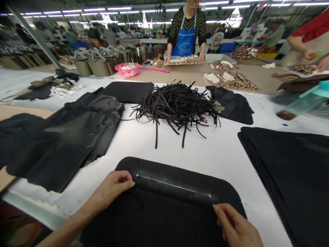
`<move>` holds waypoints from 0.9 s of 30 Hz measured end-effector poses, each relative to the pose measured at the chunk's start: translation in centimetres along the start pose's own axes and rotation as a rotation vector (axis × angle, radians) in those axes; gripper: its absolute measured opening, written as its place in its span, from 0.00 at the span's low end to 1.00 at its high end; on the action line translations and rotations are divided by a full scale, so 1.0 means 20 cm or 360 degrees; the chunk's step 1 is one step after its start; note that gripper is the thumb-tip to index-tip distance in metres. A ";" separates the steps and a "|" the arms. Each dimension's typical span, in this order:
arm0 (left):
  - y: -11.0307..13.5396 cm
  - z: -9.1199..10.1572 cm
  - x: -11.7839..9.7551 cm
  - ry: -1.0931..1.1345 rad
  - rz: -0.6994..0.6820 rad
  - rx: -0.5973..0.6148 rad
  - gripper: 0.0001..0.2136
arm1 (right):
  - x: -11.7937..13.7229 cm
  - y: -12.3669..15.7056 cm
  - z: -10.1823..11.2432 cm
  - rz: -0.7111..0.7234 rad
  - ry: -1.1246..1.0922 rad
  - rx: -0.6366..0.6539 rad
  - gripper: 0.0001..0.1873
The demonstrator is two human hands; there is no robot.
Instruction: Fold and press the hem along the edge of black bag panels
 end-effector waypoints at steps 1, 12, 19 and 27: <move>-0.01 0.00 0.00 -0.0033 0.0003 -0.0024 0.08 | 0.00 0.00 0.00 -0.0001 0.0014 -0.0006 0.24; -0.03 0.00 -0.01 -0.0356 -0.0054 -0.0083 0.09 | 0.07 0.00 0.02 0.0101 0.0165 -0.0155 0.20; -0.04 0.01 0.00 -0.0436 -0.0013 -0.0110 0.08 | 0.10 -0.02 0.04 0.0078 0.0364 -0.0179 0.20; -0.06 0.00 -0.01 -0.0518 0.0009 -0.0112 0.08 | 0.12 -0.01 0.03 -0.0035 0.0427 -0.0164 0.22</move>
Point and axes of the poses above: each hand's wrist, its own y-axis away from the middle knuckle, its own z-axis out of the back of the hand, x = y × z, the point moved 3 cm from there along -y, towards the middle knuckle, and after that the axes turned 8 degrees about x, right-handed, at the moved point
